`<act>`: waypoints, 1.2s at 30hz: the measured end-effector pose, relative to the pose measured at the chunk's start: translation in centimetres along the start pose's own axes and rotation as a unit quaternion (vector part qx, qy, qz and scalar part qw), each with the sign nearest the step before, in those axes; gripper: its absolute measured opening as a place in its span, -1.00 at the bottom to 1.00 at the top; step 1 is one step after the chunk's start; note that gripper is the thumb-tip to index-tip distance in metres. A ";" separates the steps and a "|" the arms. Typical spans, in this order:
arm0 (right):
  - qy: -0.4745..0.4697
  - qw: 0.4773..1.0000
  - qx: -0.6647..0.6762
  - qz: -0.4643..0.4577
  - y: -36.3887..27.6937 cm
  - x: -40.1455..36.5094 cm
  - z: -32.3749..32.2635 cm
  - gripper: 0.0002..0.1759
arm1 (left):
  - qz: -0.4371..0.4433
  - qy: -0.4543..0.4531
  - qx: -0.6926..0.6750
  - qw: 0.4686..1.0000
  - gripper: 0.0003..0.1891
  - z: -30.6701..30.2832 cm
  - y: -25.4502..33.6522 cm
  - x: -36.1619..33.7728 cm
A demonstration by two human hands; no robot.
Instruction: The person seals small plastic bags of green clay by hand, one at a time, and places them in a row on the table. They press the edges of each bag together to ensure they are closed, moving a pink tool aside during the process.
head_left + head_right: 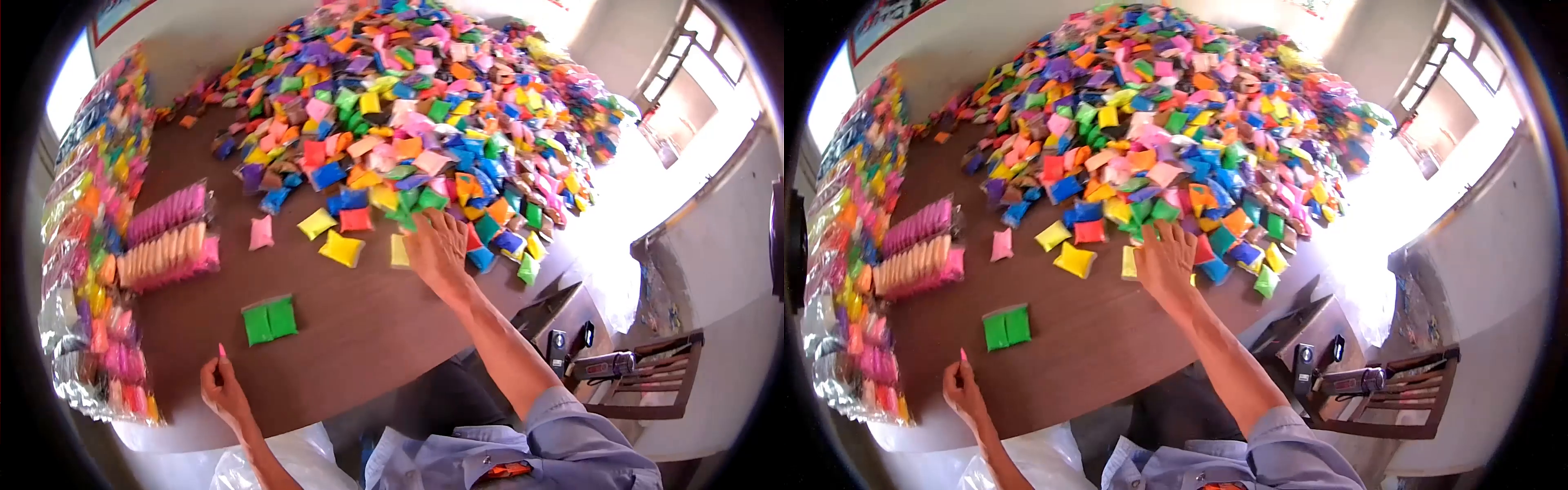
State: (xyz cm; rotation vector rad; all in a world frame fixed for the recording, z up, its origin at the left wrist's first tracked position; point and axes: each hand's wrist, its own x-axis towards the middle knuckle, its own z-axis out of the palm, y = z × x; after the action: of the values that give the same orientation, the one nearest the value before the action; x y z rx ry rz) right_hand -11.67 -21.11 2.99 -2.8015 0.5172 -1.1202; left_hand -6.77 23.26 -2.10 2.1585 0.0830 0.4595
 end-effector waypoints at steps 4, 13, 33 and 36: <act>-0.069 0.997 -0.004 0.028 1.4 0.0 0.3 -0.80 | 0.052 0.014 0.000 0.999 -0.82 0.1 0.3 0.0; 0.036 0.985 0.126 0.110 0.3 0.5 -4.3 -0.80 | 0.068 0.026 0.053 0.996 -0.86 0.5 -0.3 -0.4; -0.102 0.892 0.423 0.118 -5.8 -13.8 -6.1 -0.79 | 0.209 -0.299 -0.063 0.929 -0.76 8.2 15.7 -12.4; -0.107 0.886 0.430 0.135 -5.8 -13.9 -6.1 -0.79 | 0.117 -0.347 -0.096 0.926 -0.80 8.0 16.7 -12.3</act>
State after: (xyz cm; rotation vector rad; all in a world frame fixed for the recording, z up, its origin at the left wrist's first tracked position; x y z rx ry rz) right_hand -23.62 -10.65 -0.56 -1.9615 0.2697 -0.7096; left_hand -17.14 4.39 3.39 2.0227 -0.5947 -0.1828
